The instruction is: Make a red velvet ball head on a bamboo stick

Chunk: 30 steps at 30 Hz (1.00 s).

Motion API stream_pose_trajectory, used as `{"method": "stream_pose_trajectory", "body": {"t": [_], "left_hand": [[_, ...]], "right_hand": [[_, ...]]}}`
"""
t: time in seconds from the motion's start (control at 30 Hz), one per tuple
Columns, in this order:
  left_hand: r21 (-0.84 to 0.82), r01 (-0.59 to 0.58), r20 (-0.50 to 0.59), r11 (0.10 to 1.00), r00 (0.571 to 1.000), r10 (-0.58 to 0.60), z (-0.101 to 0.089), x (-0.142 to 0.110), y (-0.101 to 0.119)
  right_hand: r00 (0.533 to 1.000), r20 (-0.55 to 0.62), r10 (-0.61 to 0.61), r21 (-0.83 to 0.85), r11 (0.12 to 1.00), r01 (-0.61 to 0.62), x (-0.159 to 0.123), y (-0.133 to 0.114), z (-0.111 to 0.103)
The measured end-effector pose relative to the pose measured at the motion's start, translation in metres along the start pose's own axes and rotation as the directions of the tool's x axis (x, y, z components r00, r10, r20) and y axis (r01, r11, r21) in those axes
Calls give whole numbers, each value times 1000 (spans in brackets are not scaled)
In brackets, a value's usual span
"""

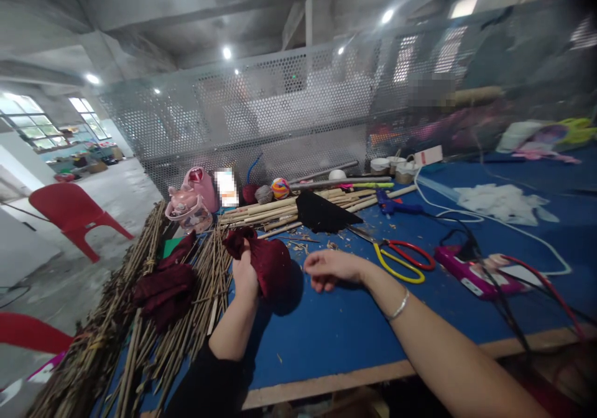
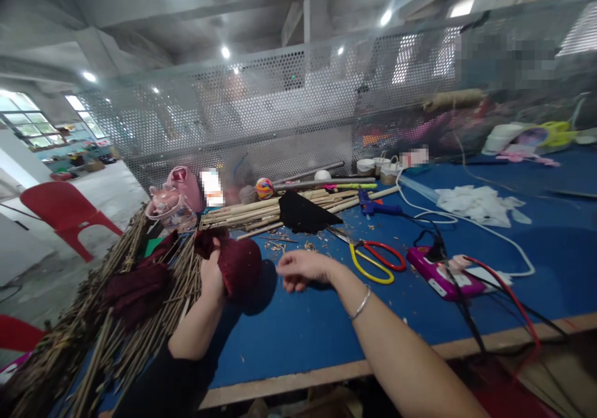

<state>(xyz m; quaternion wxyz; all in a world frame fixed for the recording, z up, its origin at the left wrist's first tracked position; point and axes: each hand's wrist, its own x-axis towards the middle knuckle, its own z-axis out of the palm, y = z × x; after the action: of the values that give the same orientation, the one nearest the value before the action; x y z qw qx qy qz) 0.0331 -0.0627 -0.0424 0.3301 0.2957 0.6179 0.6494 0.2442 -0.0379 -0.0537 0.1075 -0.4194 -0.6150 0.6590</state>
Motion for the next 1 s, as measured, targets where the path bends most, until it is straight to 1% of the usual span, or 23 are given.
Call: {"method": "stream_pose_trajectory", "body": {"t": [0.03, 0.07, 0.1, 0.13, 0.17, 0.2, 0.23, 0.27, 0.3, 0.33, 0.43, 0.5, 0.57, 0.6, 0.67, 0.7, 0.73, 0.77, 0.8, 0.83, 0.9, 0.93, 1.0], "left_hand": [[-9, 13, -1, 1000, 1000, -13, 3, -2, -1], [-5, 17, 2, 1000, 1000, -17, 7, -4, -3], [10, 9, 4, 1000, 1000, -9, 10, -5, -5], [32, -15, 8, 999, 1000, 15, 13, -7, -7], [58, -54, 16, 997, 998, 53, 16, -8, -9], [82, -100, 37, 992, 995, 97, 17, -8, -10], [99, -148, 59, 984, 988, 142, 18, -9, -12], [109, -186, 76, 977, 981, 178, 19, -9, -13], [111, -207, 92, 972, 976, 198, 19, -10, -13], [103, -215, 114, 971, 972, 203, 19, -10, -14], [36, -204, 243, 978, 951, 189, 17, -11, -13], [9, -226, 322, 974, 923, 211, 16, -10, -12], [67, -265, 329, 962, 916, 229, 14, -8, -12], [126, -286, 316, 950, 919, 235, 13, -7, -12], [267, -334, 296, 904, 921, 253, 10, -6, -12], [331, -363, 297, 871, 916, 269, 9, -6, -11], [381, -398, 308, 835, 906, 291, 8, -6, -10], [414, -436, 330, 799, 890, 314, 7, -7, -9], [429, -476, 361, 768, 869, 337, 7, -8, -7], [430, -516, 399, 741, 844, 357, 7, -10, -7], [403, -584, 474, 704, 792, 386, 7, -14, -6], [389, -610, 506, 691, 768, 393, 7, -16, -6], [388, -646, 561, 658, 732, 387, 7, -20, -6]], "right_hand": [[978, -179, -104, -48, 994, 97, 2, -1, 1], [913, -336, -231, -147, 970, 192, 3, -4, 5], [818, -434, -377, -289, 919, 270, 2, -7, 10], [715, -452, -534, -452, 828, 332, 1, -10, 18], [616, -400, -679, -606, 700, 377, -1, -14, 28], [538, -291, -791, -727, 548, 413, -3, -18, 38], [495, -170, -852, -805, 410, 428, -4, -21, 47], [481, -68, -874, -851, 302, 429, -5, -23, 55], [484, -16, -875, -880, 242, 409, -4, -24, 60], [490, -12, -871, -900, 224, 375, -3, -24, 61], [486, -90, -869, -915, 265, 305, 0, -21, 54], [451, -156, -879, -903, 312, 296, 1, -18, 46], [431, -224, -874, -899, 356, 256, -1, -16, 42], [439, -246, -864, -903, 369, 221, -2, -17, 42], [498, -228, -837, -924, 347, 161, -4, -18, 43], [532, -190, -825, -936, 316, 156, -5, -19, 44], [554, -140, -821, -944, 280, 175, -5, -20, 45], [553, -92, -828, -945, 248, 214, -5, -21, 45], [532, -58, -845, -938, 229, 262, -4, -21, 45], [496, -47, -867, -923, 228, 311, -3, -21, 44], [428, -95, -899, -873, 282, 398, 0, -20, 43], [409, -141, -901, -842, 327, 430, 1, -19, 43], [414, -215, -884, -785, 409, 466, 3, -17, 42]]}}
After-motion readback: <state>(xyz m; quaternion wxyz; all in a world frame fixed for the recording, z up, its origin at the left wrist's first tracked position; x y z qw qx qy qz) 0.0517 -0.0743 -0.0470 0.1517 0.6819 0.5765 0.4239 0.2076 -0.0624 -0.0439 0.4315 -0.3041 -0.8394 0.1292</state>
